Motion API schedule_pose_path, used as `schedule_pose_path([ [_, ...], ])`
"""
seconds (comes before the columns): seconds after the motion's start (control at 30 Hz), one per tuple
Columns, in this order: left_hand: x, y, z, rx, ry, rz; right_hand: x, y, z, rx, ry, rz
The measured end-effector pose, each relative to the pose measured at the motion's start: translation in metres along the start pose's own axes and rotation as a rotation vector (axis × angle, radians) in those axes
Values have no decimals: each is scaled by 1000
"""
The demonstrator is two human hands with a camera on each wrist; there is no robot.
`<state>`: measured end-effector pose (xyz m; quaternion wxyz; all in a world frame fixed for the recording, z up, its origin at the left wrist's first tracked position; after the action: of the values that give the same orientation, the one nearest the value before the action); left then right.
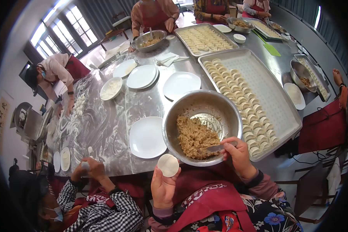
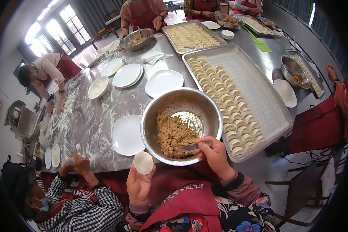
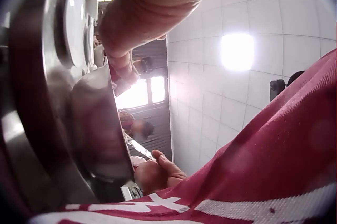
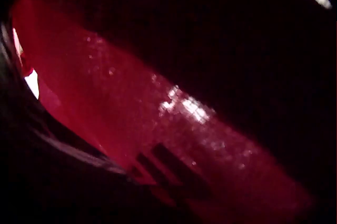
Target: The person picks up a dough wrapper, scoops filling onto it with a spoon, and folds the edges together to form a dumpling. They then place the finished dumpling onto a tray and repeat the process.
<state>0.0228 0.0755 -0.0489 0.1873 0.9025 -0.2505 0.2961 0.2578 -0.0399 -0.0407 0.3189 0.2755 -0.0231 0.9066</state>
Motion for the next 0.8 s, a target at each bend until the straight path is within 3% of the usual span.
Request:
schedule_pose_path([
  [0.17,24,-6,3,-2,-23,60,-5,6,16,-101,-122,-10],
  [0.27,55,-16,15,-111,-56,184,16,25,50,-443,269,179],
  [0.3,62,-20,16,-108,-58,188,19,27,56,-448,267,179],
  [0.37,81,-26,21,-155,67,256,49,48,74,-790,627,409],
  [0.43,91,-29,24,-154,48,259,49,53,67,-836,635,460],
  [0.5,101,-29,22,-143,78,280,62,65,64,-1058,878,570],
  [0.8,85,-39,25,-86,73,224,68,73,49,-1100,1027,655],
])
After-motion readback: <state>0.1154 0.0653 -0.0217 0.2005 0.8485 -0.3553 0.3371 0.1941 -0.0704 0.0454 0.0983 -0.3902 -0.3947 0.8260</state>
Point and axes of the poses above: each hand's wrist, its own y-axis away from the middle knuckle, its own x-axis out of the palm, z = x × y, the point moved 7 cm from there along -y, towards the middle knuckle, and after that the axes turned 13 degrees about -y, right-handed, at the moved point
